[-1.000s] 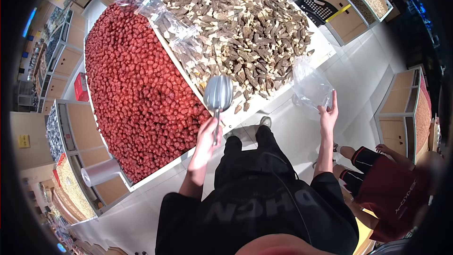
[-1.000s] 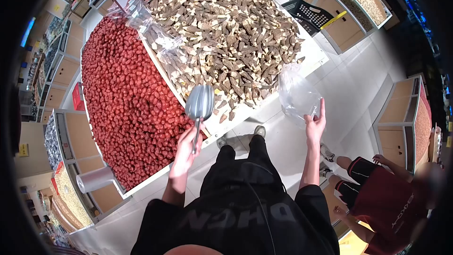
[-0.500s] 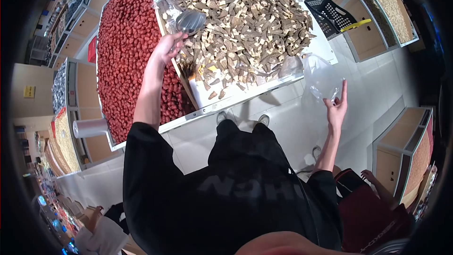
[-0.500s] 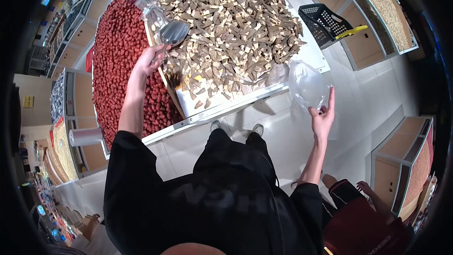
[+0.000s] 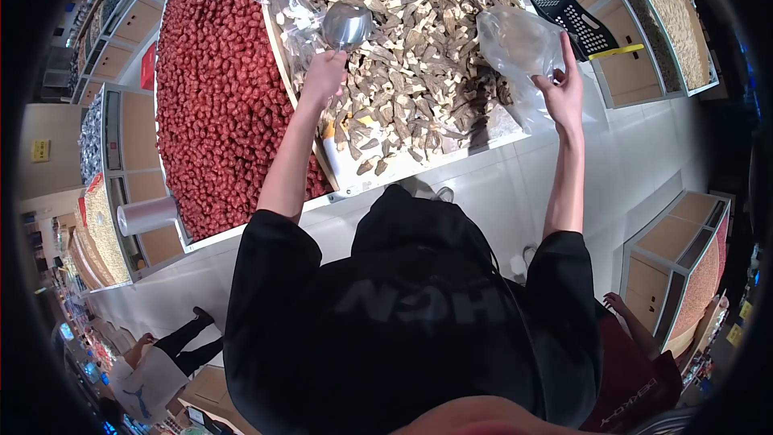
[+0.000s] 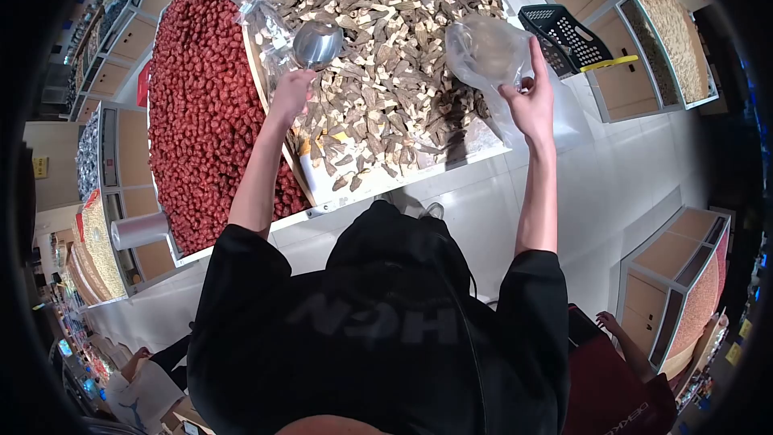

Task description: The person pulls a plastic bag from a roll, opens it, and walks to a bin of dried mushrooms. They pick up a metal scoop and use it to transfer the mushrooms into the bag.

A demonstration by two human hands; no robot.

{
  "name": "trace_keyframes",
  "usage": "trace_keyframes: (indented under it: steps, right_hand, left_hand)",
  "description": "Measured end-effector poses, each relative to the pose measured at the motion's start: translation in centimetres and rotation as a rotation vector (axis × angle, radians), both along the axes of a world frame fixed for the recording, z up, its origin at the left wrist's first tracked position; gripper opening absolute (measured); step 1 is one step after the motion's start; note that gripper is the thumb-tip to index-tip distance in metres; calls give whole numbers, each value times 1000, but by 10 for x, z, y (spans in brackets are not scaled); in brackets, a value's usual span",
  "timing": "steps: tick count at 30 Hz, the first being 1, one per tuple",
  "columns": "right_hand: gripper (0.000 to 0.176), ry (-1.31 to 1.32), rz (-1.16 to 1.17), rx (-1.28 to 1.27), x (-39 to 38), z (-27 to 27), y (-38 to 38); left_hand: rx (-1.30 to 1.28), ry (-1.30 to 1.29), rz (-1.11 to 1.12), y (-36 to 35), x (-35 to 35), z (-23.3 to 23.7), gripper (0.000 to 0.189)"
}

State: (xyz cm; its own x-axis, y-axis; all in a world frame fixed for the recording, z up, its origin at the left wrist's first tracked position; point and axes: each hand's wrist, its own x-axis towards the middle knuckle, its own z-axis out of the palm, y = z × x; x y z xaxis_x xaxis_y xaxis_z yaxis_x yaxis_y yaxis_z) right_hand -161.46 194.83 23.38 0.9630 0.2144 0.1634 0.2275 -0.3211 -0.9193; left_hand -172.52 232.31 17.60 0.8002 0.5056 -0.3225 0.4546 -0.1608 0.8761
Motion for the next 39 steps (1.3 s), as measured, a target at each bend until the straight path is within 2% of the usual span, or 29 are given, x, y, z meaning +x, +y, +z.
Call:
trace_keyframes:
  steps: [3, 6, 9, 10, 13, 17, 18, 21, 25, 28, 31, 35, 36, 39]
  right_hand:
    - [92, 6, 14, -14, 2, 10, 32]
    - [92, 25, 36, -8, 5, 12, 46]
    - [92, 49, 42, 24, 9, 11, 50]
    - [92, 33, 39, 23, 13, 4, 46]
    - [92, 46, 32, 46, 12, 4, 42]
    - [94, -17, 64, -22, 12, 10, 33]
    - [94, -21, 75, -42, 12, 12, 32]
    - [94, -21, 107, -70, 13, 17, 34]
    - [93, -3, 137, -42, 12, 14, 32]
    - [91, 56, 167, -16, 11, 16, 34]
    - [89, 80, 167, -9, 8, 16, 36]
    - [90, 77, 148, -27, 6, 19, 37]
    - [90, 79, 147, -25, 6, 18, 37]
    - [90, 105, 160, -4, 4, 14, 37]
  left_hand:
    - [182, 164, -151, 18, 1, 13, 31]
    - [66, 253, -170, 21, -3, 45, 34]
    - [-271, 246, -133, 34, 7, 46, 33]
    - [-386, 187, -106, 37, 12, 33, 33]
    - [-569, 97, 16, 23, 22, 15, 34]
    - [-490, 21, -3, 5, 23, 4, 26]
    - [-346, 19, -24, -3, 23, 2, 27]
    - [-217, -25, 33, -11, 23, -20, 28]
    - [-614, -89, 61, -2, 19, -19, 27]
    - [-336, -57, 122, -9, 29, -20, 24]
    - [-383, -51, 176, -21, 44, -5, 21]
    - [-661, -114, 198, -7, 70, -8, 17]
    - [-636, -113, 212, -9, 72, -9, 21]
    - [-333, -75, 198, -23, 63, -15, 26]
